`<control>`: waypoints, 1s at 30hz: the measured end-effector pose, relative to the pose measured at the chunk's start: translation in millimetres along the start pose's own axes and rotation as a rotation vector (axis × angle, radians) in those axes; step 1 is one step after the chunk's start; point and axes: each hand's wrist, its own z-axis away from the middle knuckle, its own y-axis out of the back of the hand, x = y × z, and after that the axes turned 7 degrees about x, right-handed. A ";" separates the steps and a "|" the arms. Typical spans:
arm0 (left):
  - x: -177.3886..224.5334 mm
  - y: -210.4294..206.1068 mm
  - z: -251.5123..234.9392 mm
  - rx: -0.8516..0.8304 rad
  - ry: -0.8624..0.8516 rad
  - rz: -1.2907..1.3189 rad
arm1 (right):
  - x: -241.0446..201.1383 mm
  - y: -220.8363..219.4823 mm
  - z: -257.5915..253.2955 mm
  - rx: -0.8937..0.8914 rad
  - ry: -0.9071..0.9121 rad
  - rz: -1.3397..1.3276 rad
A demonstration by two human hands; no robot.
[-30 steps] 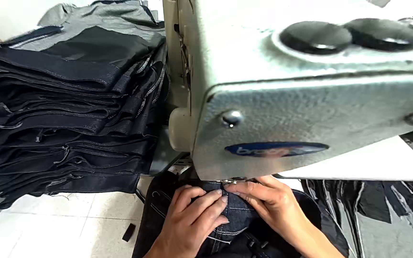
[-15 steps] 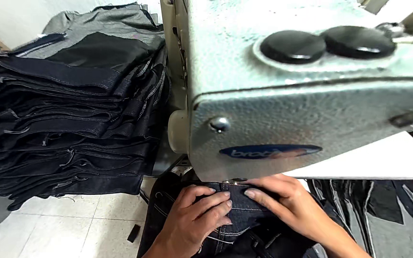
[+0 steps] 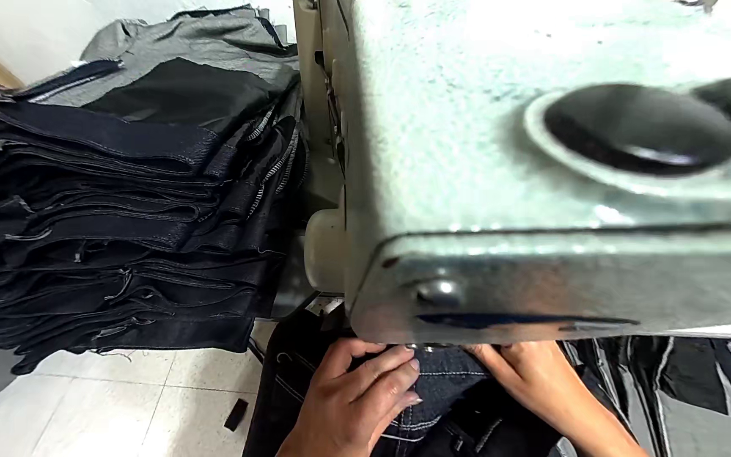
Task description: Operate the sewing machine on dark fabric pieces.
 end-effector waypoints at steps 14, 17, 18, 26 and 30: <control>-4.5 1.1 5.0 0.073 -0.053 0.017 | -3.5 0.2 -2.7 0.002 0.044 0.029; -7.2 -0.1 6.4 0.095 -0.078 0.030 | -2.0 0.8 -3.6 -0.025 0.041 0.031; -8.9 -0.1 7.0 0.103 -0.077 0.039 | -2.3 -0.2 -3.5 -0.037 0.048 0.040; -9.9 -5.7 7.7 0.136 -0.089 0.052 | -11.2 -2.3 -2.9 -0.057 0.027 0.085; -7.0 -3.1 5.0 0.088 -0.006 0.139 | -14.6 -3.9 -0.1 -0.056 -0.012 0.079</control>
